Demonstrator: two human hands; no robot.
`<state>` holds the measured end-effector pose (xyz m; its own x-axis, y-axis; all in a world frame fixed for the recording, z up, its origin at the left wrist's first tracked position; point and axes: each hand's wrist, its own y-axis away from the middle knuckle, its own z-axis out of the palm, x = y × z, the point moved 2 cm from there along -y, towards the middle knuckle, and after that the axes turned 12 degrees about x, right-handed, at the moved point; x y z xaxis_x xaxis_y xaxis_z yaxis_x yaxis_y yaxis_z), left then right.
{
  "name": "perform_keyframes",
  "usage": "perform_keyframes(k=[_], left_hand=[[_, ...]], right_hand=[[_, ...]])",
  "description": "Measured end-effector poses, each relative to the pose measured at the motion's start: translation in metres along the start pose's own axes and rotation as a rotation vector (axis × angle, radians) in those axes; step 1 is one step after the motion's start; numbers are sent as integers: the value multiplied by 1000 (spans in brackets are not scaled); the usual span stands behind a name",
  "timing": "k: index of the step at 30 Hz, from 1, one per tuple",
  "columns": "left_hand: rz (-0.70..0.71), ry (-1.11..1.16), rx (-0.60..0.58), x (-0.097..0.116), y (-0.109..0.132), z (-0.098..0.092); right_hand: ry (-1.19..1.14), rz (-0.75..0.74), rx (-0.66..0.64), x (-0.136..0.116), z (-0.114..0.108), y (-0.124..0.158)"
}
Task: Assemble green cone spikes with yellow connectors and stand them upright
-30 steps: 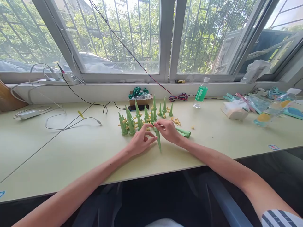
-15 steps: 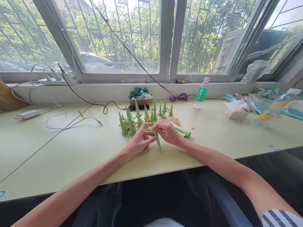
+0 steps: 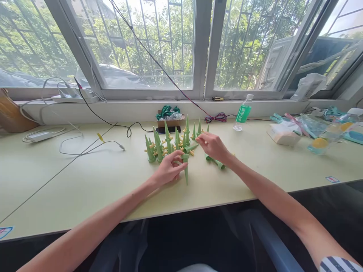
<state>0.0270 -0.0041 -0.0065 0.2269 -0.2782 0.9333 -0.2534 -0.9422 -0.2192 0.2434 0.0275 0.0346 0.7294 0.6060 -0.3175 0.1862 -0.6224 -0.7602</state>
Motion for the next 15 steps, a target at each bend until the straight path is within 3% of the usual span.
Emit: perform_keyframes(k=[4, 8, 11, 15], left_hand=[[-14, -13, 12, -3, 0, 0], [-31, -10, 8, -2, 0, 0], [-52, 8, -15, 0, 0, 1], [-90, 58, -37, 2, 0, 1]], right_hand=[[410, 263, -351, 40, -33, -11], [660, 462, -642, 68, -58, 2], [655, 516, -772, 76, -62, 18], [633, 522, -777, 79, -57, 26]])
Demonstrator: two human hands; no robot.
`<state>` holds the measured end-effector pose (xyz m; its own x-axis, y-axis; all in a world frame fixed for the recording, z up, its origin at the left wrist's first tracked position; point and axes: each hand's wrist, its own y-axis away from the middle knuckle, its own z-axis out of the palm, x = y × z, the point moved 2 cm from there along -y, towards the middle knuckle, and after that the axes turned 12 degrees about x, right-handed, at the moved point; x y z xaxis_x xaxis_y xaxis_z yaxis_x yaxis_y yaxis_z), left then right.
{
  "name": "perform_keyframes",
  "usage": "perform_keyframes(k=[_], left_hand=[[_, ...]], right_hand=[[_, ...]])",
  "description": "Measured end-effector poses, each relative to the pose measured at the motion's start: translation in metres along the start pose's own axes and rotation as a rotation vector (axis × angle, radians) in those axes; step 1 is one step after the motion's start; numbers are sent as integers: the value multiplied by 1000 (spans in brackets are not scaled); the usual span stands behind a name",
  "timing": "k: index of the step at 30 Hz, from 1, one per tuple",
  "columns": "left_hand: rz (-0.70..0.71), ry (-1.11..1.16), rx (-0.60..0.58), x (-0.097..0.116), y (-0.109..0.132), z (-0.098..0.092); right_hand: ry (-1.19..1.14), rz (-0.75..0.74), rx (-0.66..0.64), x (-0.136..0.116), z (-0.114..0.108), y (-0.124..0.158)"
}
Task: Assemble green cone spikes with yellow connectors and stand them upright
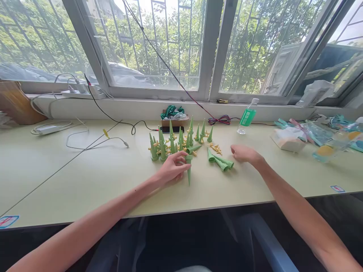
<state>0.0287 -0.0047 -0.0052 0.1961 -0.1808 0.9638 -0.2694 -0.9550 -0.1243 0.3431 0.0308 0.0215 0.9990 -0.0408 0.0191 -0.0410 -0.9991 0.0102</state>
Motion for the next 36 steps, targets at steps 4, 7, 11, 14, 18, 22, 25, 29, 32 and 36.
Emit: perform_keyframes(k=[4, 7, 11, 14, 18, 22, 25, 29, 32, 36], left_hand=[[-46, 39, 12, 1, 0, 1], [-59, 53, 17, 1, 0, 1], [-62, 44, 16, 1, -1, 1], [-71, 21, 6, 1, -1, 2], [-72, 6, 0, 1, 0, 2], [-67, -23, 10, 1, 0, 1], [-62, -31, 9, 1, 0, 1], [-53, -30, 6, 1, -1, 0], [-44, -31, 6, 1, -1, 0], [-39, -29, 8, 2, 0, 0]], right_hand=[[-32, -32, 57, -8, 1, -8], [-61, -70, 127, -19, -6, -17], [-133, -111, 233, -37, -17, -34], [-156, -104, 263, -45, -15, -47], [-178, -111, 294, -45, -4, -51], [-205, -155, 351, -38, 0, -44], [-226, -200, 373, -37, -1, -42], [-279, -298, 376, -43, 2, -42], [-271, -332, 360, -50, 6, -42], [-202, -354, 360, -55, 10, -43]])
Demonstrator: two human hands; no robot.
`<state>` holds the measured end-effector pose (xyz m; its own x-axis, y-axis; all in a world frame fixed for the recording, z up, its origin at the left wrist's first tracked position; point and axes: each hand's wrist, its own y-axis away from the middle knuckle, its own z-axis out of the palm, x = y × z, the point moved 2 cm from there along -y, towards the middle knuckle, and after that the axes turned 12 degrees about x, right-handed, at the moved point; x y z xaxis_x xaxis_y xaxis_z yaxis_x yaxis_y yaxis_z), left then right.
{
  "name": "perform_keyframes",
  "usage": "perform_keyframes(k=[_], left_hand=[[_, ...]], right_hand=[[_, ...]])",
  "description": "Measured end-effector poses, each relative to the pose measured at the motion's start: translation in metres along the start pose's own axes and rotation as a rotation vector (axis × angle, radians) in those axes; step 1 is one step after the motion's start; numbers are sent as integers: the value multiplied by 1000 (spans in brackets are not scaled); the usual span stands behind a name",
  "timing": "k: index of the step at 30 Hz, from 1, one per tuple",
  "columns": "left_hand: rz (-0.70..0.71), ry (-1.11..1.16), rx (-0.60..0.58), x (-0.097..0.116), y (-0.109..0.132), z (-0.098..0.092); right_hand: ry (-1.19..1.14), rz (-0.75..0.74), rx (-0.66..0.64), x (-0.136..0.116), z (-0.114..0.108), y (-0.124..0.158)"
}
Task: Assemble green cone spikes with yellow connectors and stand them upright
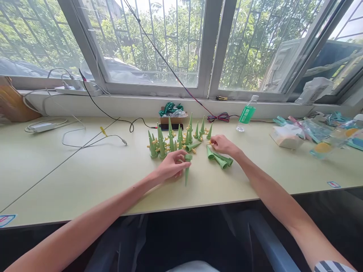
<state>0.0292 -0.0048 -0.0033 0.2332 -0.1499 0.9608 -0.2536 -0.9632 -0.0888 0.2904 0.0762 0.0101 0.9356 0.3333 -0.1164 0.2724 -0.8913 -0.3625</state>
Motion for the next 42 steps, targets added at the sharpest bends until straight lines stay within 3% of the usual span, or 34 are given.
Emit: perform_keyframes(k=[15, 19, 23, 30, 35, 42], left_hand=[[-2, 0, 13, 1, -1, -1], [-2, -18, 20, 4, 0, -3], [-6, -12, 47, 7, 1, -5], [21, -89, 109, 10, 3, -8], [17, -119, 89, 5, 1, -7], [-34, 9, -35, 2, -1, -4]], right_hand=[[34, 101, 6, -4, 4, 7], [-42, 71, 103, -11, -3, 10], [-247, -81, 227, -34, -15, 18], [-476, -347, 142, -77, -13, 31], [-413, -341, 67, -80, -4, 32], [-349, -308, 43, -78, 5, 30]])
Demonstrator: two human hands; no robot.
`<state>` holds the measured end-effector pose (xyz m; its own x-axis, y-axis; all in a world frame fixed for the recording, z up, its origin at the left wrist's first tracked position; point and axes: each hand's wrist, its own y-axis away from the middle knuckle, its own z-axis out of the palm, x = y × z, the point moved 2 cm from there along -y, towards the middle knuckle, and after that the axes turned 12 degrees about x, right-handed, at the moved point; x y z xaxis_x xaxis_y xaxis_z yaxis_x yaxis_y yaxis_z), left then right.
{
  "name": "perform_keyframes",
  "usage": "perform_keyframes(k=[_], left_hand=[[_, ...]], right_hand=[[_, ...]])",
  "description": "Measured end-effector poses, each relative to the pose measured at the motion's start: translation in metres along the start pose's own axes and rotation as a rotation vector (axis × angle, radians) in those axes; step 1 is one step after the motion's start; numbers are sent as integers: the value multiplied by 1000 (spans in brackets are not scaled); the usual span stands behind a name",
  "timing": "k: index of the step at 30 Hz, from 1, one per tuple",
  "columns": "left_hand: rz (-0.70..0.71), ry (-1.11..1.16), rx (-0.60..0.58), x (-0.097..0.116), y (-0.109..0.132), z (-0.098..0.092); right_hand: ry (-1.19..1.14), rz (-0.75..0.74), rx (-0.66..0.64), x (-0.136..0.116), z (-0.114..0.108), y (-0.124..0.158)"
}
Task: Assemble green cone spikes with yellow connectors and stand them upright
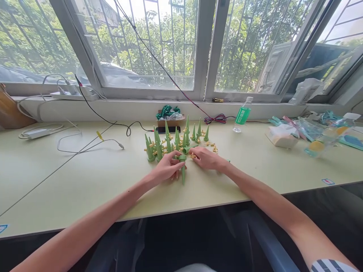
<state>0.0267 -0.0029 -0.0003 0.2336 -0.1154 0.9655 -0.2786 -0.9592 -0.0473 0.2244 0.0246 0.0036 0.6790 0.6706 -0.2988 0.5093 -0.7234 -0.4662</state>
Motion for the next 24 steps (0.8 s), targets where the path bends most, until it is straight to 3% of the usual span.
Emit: perform_keyframes(k=[8, 24], left_hand=[[-15, 92, -45, -7, -4, 0], [-87, 224, -98, -2, 0, 2]], right_hand=[[27, 49, -8, 3, 6, 2], [-109, 157, 112, 7, 3, 0]])
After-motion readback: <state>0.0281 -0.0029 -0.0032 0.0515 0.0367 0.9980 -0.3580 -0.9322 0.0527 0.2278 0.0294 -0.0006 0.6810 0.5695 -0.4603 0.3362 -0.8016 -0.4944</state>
